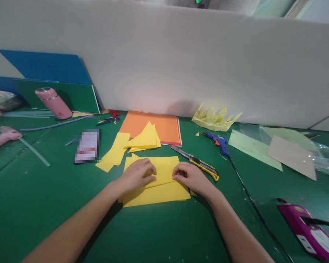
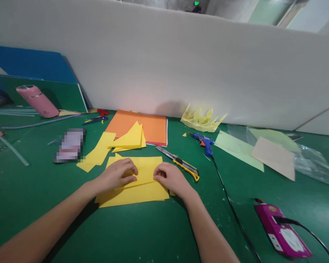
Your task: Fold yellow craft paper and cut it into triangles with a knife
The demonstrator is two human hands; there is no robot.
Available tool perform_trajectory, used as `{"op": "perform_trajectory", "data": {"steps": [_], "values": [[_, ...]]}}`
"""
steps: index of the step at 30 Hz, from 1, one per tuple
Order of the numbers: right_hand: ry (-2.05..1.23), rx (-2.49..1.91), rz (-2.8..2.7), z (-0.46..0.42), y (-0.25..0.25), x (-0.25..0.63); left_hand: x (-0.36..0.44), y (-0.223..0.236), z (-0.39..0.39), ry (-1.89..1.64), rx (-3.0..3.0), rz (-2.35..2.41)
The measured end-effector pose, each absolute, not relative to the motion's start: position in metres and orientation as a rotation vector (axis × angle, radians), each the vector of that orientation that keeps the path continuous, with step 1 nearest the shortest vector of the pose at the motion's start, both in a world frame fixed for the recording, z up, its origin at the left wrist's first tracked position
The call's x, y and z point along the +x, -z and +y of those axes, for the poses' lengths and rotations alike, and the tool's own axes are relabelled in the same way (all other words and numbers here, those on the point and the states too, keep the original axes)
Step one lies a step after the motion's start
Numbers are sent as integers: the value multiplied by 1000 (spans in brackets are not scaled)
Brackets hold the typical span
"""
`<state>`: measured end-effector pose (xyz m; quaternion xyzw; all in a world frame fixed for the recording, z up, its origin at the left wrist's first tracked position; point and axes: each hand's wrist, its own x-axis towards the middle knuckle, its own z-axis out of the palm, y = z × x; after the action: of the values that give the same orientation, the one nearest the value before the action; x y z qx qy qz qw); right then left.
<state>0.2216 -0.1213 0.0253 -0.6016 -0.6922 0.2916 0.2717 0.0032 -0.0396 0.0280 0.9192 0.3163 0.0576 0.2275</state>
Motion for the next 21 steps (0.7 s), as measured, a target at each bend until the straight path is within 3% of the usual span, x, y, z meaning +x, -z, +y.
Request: {"op": "perform_trajectory", "data": {"steps": [21], "values": [[-557, -1551, -2056, -121, -22, 198, 4, -26, -38, -154, 2526, 861]]}}
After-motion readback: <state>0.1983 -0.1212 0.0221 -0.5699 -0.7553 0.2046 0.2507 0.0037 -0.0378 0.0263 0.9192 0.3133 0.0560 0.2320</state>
